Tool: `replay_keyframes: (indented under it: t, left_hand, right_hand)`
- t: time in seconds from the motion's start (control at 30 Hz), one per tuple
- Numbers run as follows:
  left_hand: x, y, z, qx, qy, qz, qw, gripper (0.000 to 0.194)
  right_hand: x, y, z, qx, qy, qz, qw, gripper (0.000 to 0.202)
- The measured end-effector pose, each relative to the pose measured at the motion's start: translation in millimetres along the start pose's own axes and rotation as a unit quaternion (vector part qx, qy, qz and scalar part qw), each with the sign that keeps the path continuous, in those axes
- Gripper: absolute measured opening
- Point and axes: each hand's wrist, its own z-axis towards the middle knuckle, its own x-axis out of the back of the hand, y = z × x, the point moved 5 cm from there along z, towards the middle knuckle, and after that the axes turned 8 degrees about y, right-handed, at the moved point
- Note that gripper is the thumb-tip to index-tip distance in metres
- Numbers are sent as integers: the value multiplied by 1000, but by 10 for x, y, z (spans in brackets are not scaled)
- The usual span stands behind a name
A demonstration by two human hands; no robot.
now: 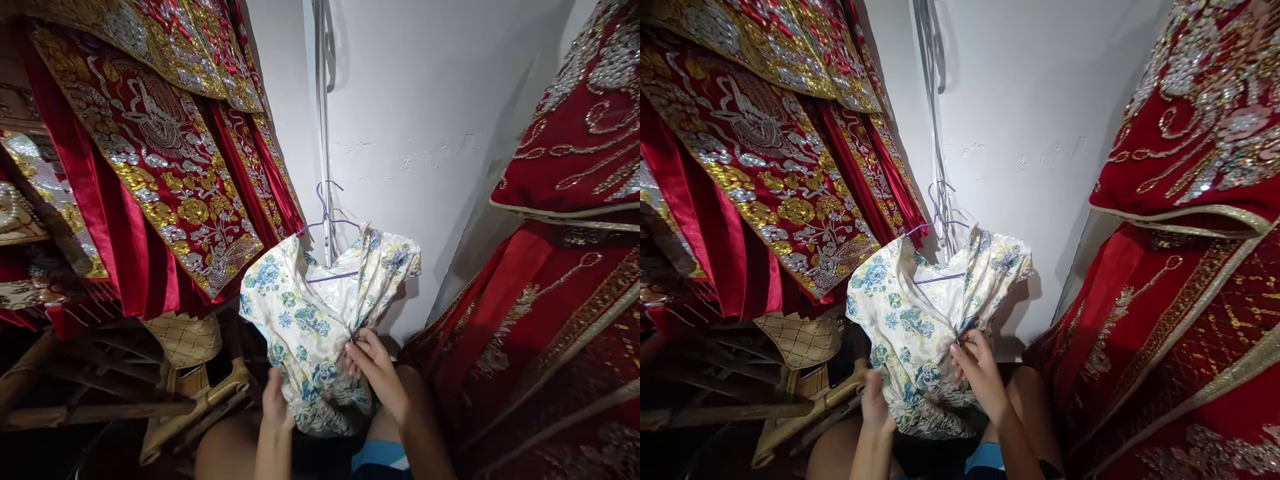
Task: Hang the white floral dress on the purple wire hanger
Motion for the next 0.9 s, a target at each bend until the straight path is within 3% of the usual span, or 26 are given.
replay_keyframes:
  t: [0.13, 0.23, 0.37, 0.47, 0.6, 0.67, 0.73, 0.8, 0.9]
  left_hand:
    - [-26, -87, -84, 78, 12, 1, 997, 76]
    - [-34, -41, -107, 62, 28, -3, 998, 75]
    - [105, 88, -33, 19, 103, 19, 994, 61]
    - [229, 238, 14, -70, 183, -1, 981, 54]
    - [267, 488, -152, -321, 270, 33, 907, 42]
    - [120, 496, -218, -358, 206, 127, 902, 30]
    - [-112, 361, -236, -301, 60, 241, 921, 25]
    - [-312, 177, -291, -241, -59, 316, 916, 24]
    - [-467, 44, -375, -252, -77, 338, 904, 18]
  right_hand:
    - [-154, 57, 77, 40, 43, -32, 998, 44]
    - [-189, 44, 30, 66, 63, -50, 995, 42]
    - [-36, -45, -55, 130, 138, -141, 972, 35]
    - [66, -98, -113, 177, 164, -204, 949, 32]
    - [35, -138, -172, 202, 112, -234, 945, 26]
    - [-16, -190, -205, 214, 89, -233, 944, 24]
    - [-76, -267, -244, 230, 72, -229, 943, 23]
    - [-128, -364, -289, 249, 65, -226, 940, 22]
    - [-168, -517, -343, 272, 64, -235, 931, 19]
